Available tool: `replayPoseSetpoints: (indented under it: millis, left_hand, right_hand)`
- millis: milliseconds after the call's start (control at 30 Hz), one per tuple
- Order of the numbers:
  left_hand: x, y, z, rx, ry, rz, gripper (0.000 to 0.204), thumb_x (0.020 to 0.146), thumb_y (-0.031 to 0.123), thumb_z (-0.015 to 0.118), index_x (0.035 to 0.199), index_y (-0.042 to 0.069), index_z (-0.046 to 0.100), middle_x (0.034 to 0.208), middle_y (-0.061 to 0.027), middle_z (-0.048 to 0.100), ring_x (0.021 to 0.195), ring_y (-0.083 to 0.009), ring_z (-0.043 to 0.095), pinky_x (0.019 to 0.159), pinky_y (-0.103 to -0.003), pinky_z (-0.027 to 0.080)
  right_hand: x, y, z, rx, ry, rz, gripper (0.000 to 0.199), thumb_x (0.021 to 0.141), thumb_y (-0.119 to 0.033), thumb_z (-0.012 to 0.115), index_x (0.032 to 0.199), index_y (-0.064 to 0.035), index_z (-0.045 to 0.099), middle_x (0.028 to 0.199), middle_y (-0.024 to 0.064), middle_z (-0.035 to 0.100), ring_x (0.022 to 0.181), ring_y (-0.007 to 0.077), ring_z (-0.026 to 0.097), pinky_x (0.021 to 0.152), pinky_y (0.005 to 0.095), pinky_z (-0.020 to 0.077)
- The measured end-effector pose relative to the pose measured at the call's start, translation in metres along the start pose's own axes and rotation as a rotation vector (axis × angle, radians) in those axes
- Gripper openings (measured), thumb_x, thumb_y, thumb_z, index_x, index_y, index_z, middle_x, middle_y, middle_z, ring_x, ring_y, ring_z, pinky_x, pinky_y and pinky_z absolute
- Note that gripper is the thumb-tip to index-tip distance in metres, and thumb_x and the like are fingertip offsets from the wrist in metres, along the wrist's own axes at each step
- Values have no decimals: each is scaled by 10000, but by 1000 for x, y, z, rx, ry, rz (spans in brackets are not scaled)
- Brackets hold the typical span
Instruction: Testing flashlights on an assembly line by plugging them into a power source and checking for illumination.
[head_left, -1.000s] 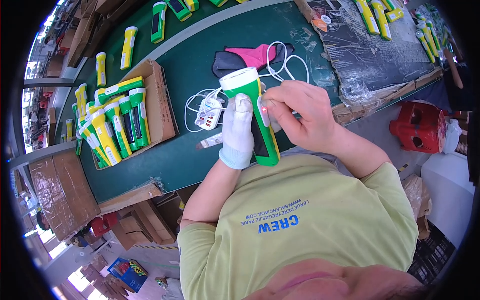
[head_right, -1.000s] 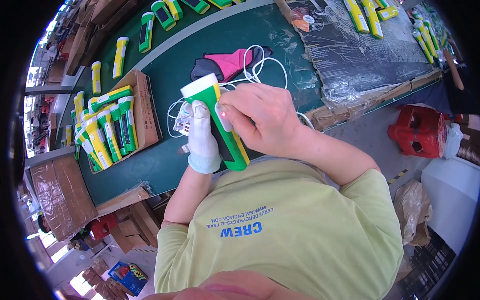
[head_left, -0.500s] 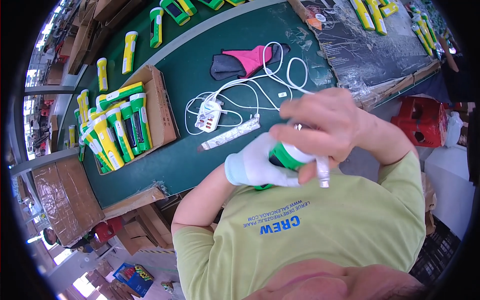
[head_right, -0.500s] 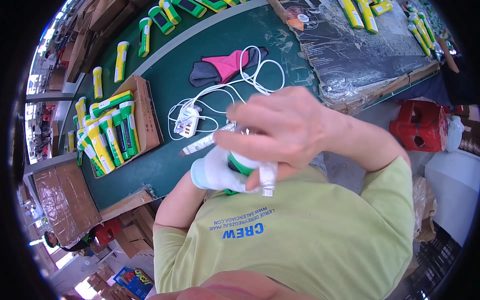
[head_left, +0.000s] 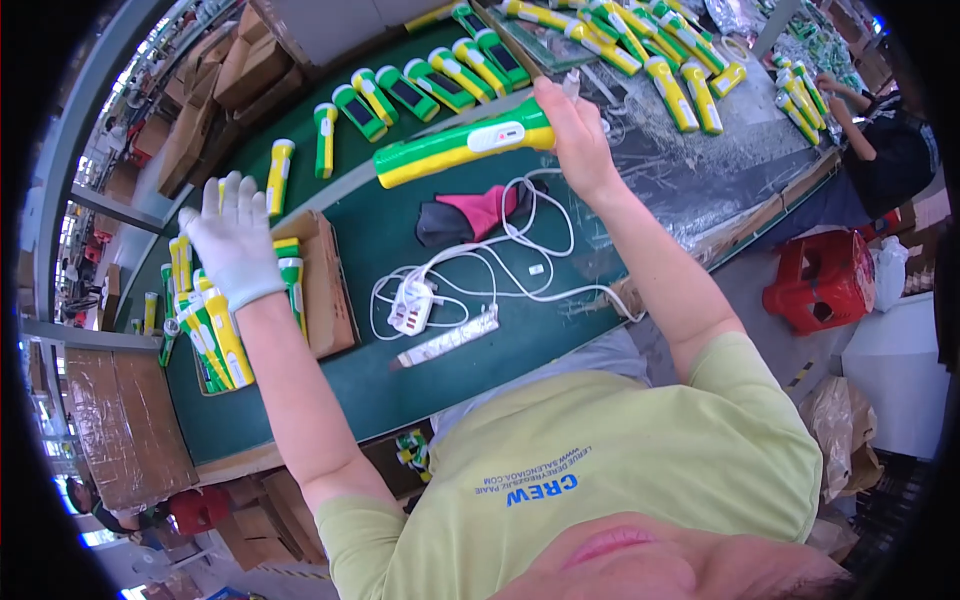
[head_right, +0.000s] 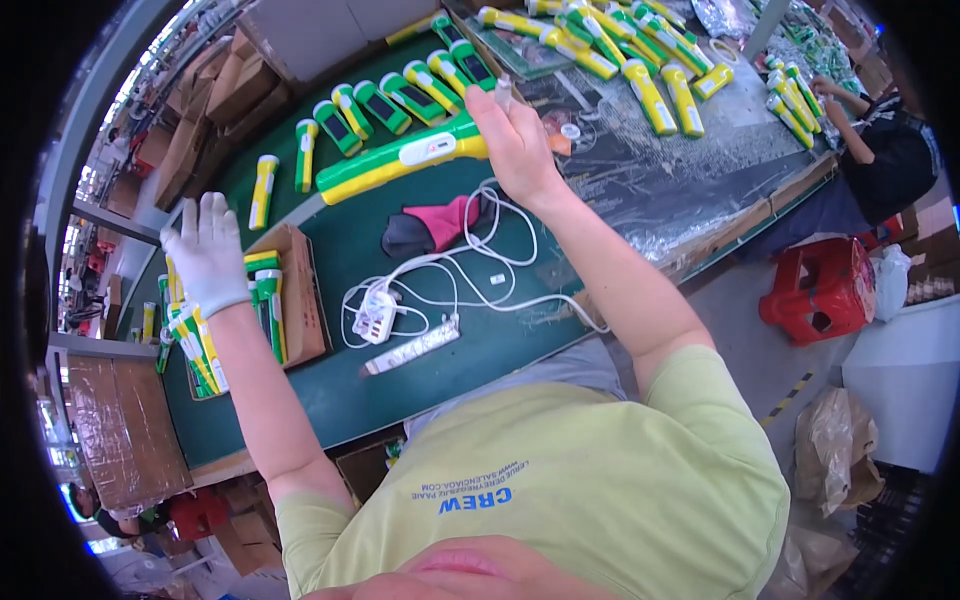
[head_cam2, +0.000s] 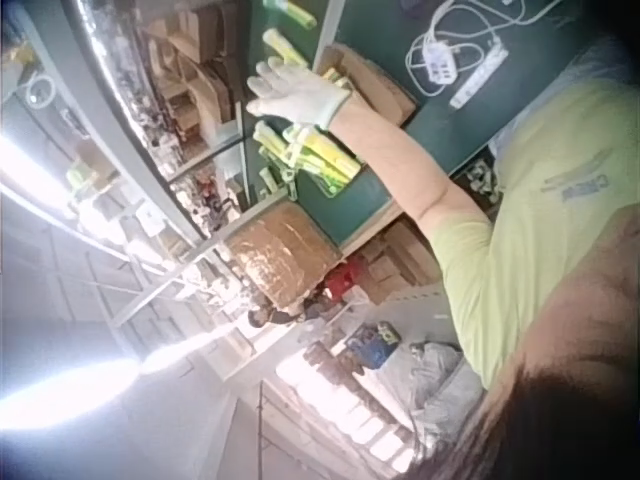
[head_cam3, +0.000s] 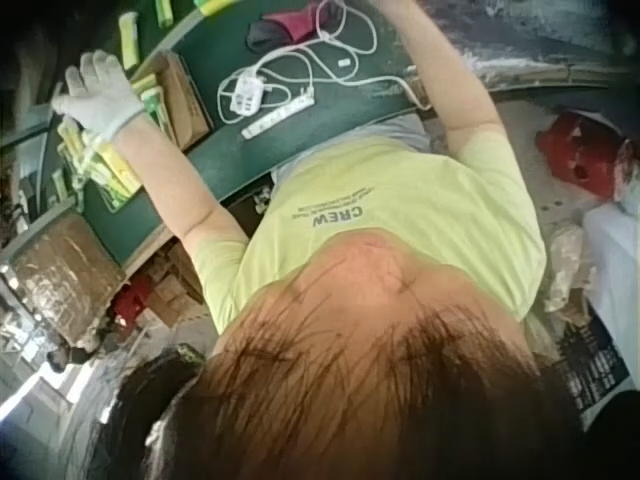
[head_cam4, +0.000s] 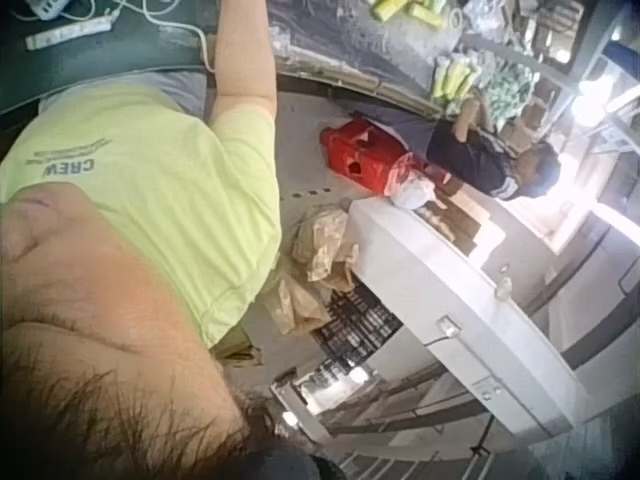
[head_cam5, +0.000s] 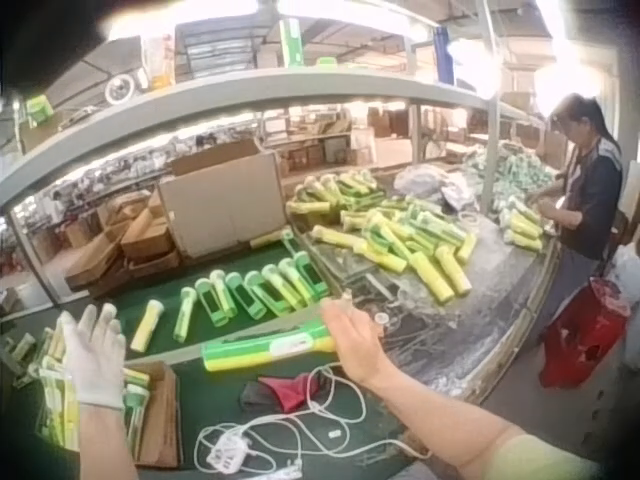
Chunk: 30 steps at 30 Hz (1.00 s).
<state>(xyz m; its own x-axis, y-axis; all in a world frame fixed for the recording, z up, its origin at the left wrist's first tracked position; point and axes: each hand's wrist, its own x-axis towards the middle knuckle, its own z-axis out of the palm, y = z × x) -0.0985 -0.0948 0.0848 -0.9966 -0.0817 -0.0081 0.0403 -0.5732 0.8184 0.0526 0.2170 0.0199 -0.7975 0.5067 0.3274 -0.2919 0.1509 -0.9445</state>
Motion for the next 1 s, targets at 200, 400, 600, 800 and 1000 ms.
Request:
replayPoseSetpoints:
  millis: [200,400,600,800,1000]
  left_hand:
    - [-77,-13,26,765,-425,585,366,856,147,610,1203,47,552,1094,-106,615,1034,-213,596,898,-341,484]
    - [-115,-82,42,1045,-796,601,463,830,252,724,1210,54,549,1018,-112,634,909,-229,636,801,-343,511]
    - [-110,-128,32,-32,-379,-413,478,1015,496,330,1076,63,525,881,-84,619,719,-184,629,650,-311,539]
    - [-131,-139,18,117,-647,-94,367,979,387,525,1098,41,555,967,-66,627,850,-146,619,780,-291,505]
    - [-148,-125,20,631,-934,381,538,652,51,844,1113,35,567,1110,-72,618,1009,-185,602,897,-306,473]
  right_hand:
    - [-8,6,7,-143,24,-41,457,985,-415,458,907,7,615,763,96,606,731,191,539,699,339,410]
    - [-45,-29,30,153,-154,-34,485,1010,-435,426,967,-3,643,704,45,595,577,84,497,527,254,397]
    - [-75,-2,7,-56,-296,38,206,870,-179,655,857,25,685,843,57,659,725,98,590,630,250,468]
    - [-104,1,36,-559,-465,85,447,696,-278,794,1019,-49,587,794,119,659,700,307,663,606,366,514]
    - [-71,27,-2,-806,-289,-585,451,641,-119,713,1077,-119,598,912,51,680,807,267,675,638,373,542]
